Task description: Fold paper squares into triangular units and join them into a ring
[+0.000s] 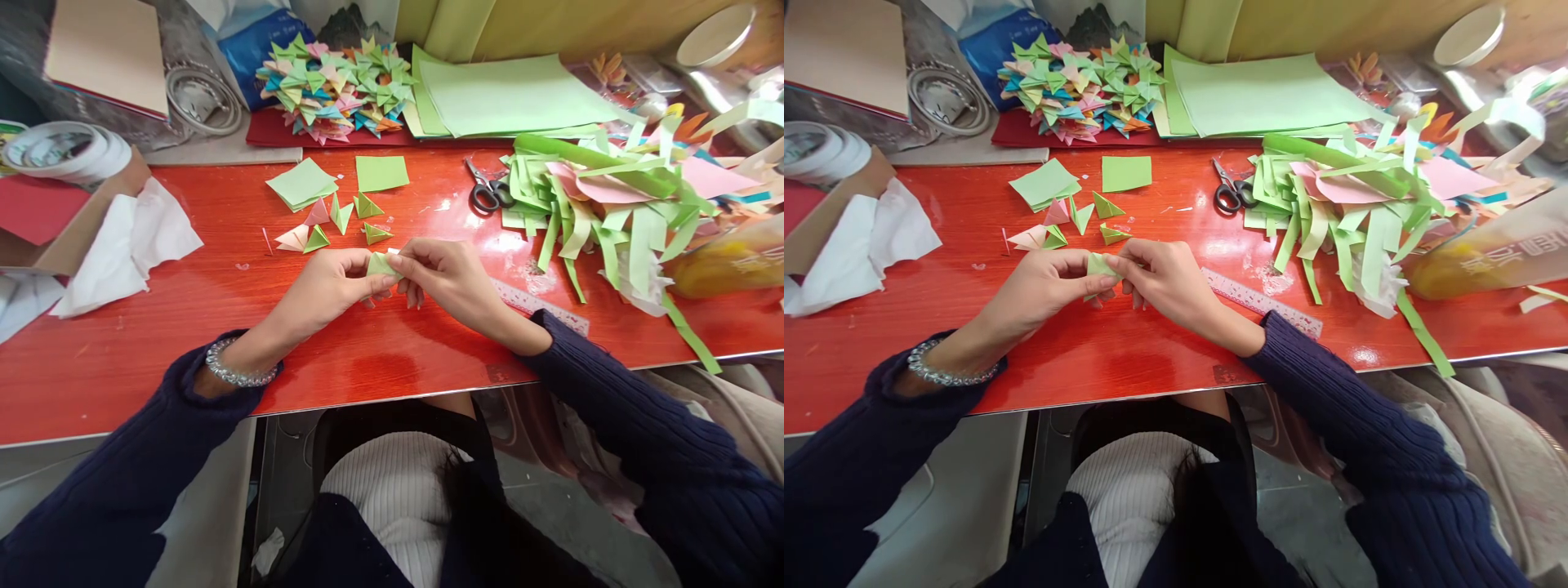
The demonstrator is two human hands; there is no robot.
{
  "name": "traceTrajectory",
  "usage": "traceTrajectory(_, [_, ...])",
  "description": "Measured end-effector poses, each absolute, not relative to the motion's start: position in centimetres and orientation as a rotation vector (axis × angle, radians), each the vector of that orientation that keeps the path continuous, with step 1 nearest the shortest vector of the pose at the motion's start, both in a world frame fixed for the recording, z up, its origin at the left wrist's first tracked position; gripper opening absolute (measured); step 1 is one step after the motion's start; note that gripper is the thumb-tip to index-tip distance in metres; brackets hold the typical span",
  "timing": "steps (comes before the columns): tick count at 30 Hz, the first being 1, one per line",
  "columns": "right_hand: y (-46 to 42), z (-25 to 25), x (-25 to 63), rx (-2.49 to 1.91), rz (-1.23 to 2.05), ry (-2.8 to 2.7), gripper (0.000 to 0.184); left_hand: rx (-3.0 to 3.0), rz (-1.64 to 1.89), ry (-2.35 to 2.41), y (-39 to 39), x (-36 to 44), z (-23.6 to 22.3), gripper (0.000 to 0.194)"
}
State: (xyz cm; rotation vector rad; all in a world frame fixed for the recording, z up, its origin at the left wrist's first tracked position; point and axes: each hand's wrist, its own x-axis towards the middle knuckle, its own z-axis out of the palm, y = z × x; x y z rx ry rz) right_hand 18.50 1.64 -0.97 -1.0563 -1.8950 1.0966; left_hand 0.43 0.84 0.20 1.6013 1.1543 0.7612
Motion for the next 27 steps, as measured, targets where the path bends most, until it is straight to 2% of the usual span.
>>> traceTrajectory(7, [2.0,-1.4,18.5,-0.926,1.369,-1.666,0.035,1.728,0.831,1.267,0.9,0.3,-0.1,0.027])
traceTrajectory(11, [2.2,-1.3,18.6,-0.921,1.322,-1.731,0.03,1.813,0.864,1.336,0.8,0.3,0.0,0.019])
traceTrajectory(18, [2.0,-0.6,18.2,-0.931,1.534,-1.596,0.038,1.426,1.103,1.201,0.8,0.6,0.1,0.003])
traceTrajectory(27, [1.8,0.0,18.1,-1.012,1.671,-1.591,0.029,1.524,1.046,1.246,0.7,0.7,0.1,0.017])
